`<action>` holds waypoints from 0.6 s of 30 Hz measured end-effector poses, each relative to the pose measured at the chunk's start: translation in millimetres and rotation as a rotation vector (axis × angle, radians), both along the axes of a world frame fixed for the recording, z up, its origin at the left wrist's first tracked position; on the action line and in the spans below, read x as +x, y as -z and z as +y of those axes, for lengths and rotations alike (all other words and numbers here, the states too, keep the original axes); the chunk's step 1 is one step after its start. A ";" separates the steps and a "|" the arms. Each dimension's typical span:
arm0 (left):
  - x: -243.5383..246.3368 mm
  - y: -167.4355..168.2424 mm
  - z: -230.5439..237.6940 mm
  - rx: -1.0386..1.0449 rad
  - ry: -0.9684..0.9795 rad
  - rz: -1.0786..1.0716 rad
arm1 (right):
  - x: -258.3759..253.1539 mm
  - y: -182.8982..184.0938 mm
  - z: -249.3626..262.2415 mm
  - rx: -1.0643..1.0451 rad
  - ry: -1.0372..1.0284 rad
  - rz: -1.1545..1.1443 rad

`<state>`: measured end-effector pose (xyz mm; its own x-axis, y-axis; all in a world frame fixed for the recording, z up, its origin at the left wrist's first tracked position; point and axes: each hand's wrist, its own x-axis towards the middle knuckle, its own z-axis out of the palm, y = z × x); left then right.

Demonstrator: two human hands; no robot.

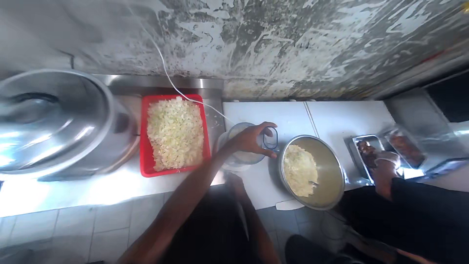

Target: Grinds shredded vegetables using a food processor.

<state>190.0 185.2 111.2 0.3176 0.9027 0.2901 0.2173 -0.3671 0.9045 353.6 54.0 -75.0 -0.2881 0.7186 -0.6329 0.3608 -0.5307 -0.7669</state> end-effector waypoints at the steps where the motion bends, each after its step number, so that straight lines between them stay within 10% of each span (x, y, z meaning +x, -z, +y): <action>1: -1.2 -0.2 0.3 0.007 0.012 -0.062 | 5.9 5.8 1.3 -0.123 0.022 0.132; 6: -6.3 0.3 0.7 0.047 -0.153 -0.347 | 16.7 31.3 2.9 -0.319 0.046 0.442; 14: -8.7 -33.2 -24.2 -0.044 -0.307 -0.308 | -3.0 8.0 0.7 0.136 -0.053 -0.143; 18: -15.5 -9.7 -28.0 0.042 -0.315 -0.623 | -6.2 6.5 1.1 0.108 -0.047 -0.166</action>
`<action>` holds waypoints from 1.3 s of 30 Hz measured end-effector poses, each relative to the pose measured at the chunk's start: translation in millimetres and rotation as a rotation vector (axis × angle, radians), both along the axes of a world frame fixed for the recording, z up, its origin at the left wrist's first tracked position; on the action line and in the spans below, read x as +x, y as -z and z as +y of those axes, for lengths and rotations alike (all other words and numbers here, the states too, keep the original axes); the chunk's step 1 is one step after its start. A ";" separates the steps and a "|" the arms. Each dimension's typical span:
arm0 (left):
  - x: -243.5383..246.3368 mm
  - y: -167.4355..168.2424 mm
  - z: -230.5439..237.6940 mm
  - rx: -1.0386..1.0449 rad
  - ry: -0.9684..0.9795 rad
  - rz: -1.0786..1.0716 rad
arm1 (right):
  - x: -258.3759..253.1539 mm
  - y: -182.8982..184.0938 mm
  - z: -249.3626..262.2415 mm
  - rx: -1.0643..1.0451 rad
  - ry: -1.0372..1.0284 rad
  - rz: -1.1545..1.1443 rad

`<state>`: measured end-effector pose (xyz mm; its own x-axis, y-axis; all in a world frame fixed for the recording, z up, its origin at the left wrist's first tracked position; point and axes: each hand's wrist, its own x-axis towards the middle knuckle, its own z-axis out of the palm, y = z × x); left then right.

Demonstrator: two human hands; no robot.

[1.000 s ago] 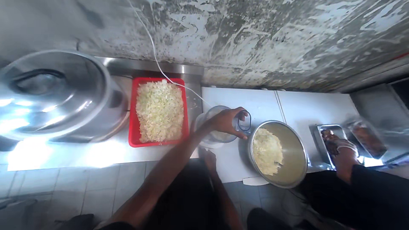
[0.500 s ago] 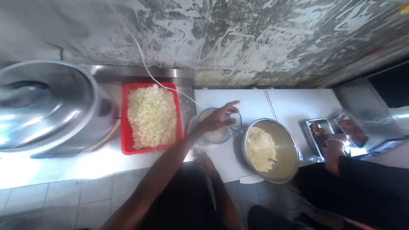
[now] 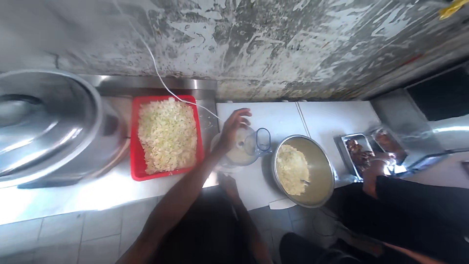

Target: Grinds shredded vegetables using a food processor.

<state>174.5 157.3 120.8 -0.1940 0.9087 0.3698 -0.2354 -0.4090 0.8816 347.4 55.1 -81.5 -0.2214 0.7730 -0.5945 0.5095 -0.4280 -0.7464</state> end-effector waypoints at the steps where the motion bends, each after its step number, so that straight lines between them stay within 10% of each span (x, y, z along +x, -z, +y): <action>1: -6.0 8.8 -8.5 0.011 -0.016 -0.099 | 0.4 -3.0 3.2 -0.018 -0.017 -0.003; 6: -56.5 58.4 -87.3 -0.201 -0.275 -0.229 | 19.6 1.1 9.7 -0.263 -0.076 0.284; 13: -113.9 164.8 -178.4 -0.664 -0.611 0.662 | 14.8 14.4 5.1 -0.384 0.128 0.522; 19: -110.4 168.6 -167.3 -0.891 -0.434 0.819 | 2.3 -11.6 5.6 0.015 -0.087 0.045; 26: -98.5 159.4 -158.7 -1.069 -0.265 1.105 | 23.5 1.7 11.8 -0.388 0.020 0.423; 34: -97.6 153.4 -155.6 -1.112 -0.243 1.133 | 9.8 -8.7 13.3 0.012 -0.098 -0.039; 39: -99.9 159.3 -160.0 -1.122 -0.236 1.109 | 21.9 -4.6 12.5 -0.262 -0.026 0.338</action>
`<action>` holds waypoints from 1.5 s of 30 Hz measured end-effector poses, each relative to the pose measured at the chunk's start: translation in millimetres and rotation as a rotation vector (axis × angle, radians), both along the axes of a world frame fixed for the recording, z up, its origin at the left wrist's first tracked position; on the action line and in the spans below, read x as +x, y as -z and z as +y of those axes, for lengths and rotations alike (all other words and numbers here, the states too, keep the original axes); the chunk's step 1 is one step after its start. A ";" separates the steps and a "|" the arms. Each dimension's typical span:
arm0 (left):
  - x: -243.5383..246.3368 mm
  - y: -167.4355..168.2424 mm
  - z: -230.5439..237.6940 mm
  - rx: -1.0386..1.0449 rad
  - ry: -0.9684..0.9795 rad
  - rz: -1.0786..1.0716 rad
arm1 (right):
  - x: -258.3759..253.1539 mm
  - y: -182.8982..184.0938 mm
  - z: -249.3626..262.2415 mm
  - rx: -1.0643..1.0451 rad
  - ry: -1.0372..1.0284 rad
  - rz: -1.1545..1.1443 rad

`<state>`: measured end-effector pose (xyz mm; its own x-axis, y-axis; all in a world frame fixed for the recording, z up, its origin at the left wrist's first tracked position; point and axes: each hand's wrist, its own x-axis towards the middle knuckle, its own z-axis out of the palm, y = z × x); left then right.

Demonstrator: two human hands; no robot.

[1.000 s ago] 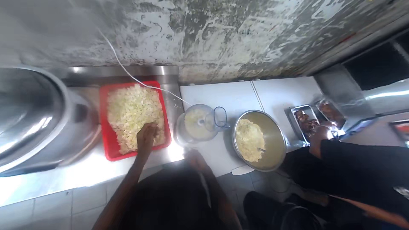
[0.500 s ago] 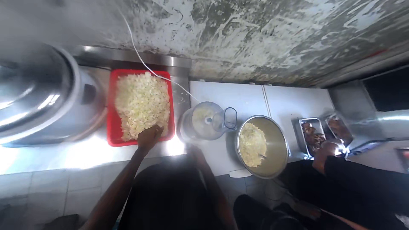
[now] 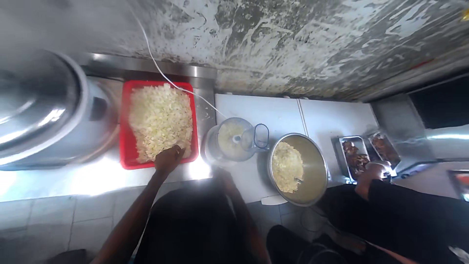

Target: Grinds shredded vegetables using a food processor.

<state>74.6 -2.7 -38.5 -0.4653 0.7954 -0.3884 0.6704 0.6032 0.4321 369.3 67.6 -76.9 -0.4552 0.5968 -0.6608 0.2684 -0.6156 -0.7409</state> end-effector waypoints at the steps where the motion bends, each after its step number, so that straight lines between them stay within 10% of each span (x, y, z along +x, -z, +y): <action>1: -0.1 -0.7 0.5 -0.003 -0.001 -0.010 | 2.8 4.5 0.5 -0.085 0.007 0.081; 9: 1.7 -4.9 5.5 -0.059 -0.011 -0.009 | -10.4 -1.7 0.5 0.250 -0.071 -0.310; 19: -1.3 -4.4 7.6 -0.095 -0.003 -0.015 | 2.1 14.9 -0.2 -0.074 0.011 0.064; 25: -0.6 -6.1 6.1 -0.105 -0.012 -0.014 | -12.7 4.7 -3.8 0.281 -0.028 -0.321; 31: -0.7 -3.8 7.9 -0.081 -0.015 -0.018 | -4.8 14.6 -6.0 -0.026 0.064 -0.017; 35: -0.7 -6.2 8.1 -0.091 -0.025 -0.027 | -9.1 -4.1 1.0 0.321 -0.096 -0.318; 45: 1.7 -8.5 9.3 -0.080 -0.014 -0.015 | -10.8 -10.5 -2.4 0.248 -0.051 -0.324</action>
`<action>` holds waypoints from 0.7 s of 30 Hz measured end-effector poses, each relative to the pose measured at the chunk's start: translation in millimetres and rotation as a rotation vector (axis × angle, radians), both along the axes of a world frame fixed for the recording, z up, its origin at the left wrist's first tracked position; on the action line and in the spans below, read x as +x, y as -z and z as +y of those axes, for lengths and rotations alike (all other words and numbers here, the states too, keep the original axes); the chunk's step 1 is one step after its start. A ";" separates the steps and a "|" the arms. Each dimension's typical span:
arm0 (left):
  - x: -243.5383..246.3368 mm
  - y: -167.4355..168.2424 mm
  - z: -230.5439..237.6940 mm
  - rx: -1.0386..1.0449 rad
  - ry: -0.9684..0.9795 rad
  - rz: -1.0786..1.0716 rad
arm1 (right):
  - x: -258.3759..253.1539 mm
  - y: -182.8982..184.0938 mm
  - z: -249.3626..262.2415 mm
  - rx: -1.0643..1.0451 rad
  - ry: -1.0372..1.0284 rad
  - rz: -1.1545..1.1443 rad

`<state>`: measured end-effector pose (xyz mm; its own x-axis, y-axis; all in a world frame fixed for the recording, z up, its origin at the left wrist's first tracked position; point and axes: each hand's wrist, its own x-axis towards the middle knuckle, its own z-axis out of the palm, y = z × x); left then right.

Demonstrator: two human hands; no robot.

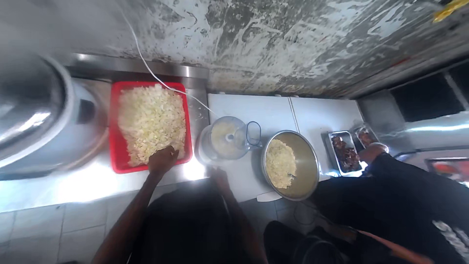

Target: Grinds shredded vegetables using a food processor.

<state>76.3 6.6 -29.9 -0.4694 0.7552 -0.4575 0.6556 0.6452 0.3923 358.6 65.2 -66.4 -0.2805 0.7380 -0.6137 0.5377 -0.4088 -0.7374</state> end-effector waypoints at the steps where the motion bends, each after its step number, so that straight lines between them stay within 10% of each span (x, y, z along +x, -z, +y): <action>1: -1.1 1.4 1.6 0.009 0.003 0.004 | 1.5 3.6 -0.2 -0.062 0.048 0.113; 21: -0.4 4.8 -2.9 0.023 0.005 0.020 | -0.2 -4.8 0.2 0.058 -0.099 -0.103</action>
<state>75.9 3.7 -34.8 -0.4749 0.7676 -0.4304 0.6665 0.6331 0.3936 358.4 65.4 -61.6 -0.2912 0.7448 -0.6004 0.6475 -0.3085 -0.6968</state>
